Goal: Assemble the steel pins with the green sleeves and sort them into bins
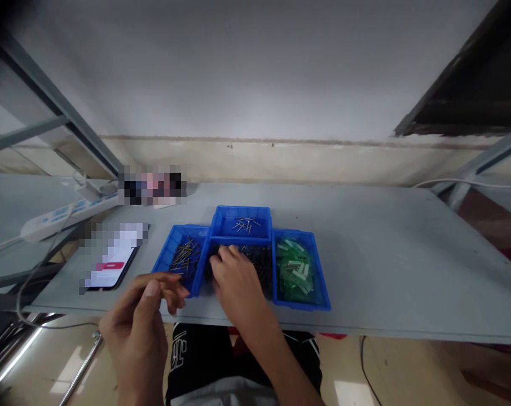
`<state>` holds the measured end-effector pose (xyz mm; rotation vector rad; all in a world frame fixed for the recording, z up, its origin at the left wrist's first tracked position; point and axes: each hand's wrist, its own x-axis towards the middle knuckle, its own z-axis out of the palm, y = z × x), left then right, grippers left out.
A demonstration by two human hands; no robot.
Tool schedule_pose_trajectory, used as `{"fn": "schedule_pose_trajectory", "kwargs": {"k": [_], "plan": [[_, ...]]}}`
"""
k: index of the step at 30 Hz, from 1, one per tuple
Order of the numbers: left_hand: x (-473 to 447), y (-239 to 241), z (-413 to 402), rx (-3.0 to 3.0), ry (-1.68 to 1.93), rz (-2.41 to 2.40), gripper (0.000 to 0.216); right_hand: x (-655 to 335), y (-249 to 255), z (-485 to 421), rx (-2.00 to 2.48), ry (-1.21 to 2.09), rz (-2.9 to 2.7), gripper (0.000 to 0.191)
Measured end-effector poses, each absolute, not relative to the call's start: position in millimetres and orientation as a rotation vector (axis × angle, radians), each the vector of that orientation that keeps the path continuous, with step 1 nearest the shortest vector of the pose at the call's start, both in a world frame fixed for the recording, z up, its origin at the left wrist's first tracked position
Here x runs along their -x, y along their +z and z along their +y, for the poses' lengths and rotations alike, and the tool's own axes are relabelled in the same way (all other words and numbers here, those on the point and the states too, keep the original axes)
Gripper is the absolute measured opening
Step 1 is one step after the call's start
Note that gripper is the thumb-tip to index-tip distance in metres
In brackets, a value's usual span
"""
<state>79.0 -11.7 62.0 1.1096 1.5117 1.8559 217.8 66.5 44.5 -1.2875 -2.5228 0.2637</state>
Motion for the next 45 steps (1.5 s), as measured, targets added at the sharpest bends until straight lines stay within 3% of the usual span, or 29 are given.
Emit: {"fn": "schedule_pose_trajectory", "kwargs": {"k": [14, 20, 25, 31, 45], "plan": [[-80.3, 65.3, -18.1, -1.112, 1.846, 1.567, 0.026, -220.8, 45.5, 53.2, 1.341, 0.226, -2.467, 0.011], [-80.4, 68.9, -22.0, -1.493, 1.549, 1.686, 0.012, -239.3, 66.1, 35.0, 1.272, 0.520, -1.994, 0.009], [-90.4, 64.6, -13.4, -1.850, 1.307, 1.475, 0.043, -257.4, 83.6, 15.6, 1.134, 0.699, -1.666, 0.016], [-104.2, 56.4, -1.5, -1.889, 1.421, 1.296, 0.027, -268.3, 79.7, 2.2, 1.157, 0.790, -1.543, 0.012], [-108.1, 56.4, 3.3, -1.653, 1.541, 1.345, 0.024, -246.8, 71.2, 9.3, 1.073, 0.849, -1.466, 0.015]]}}
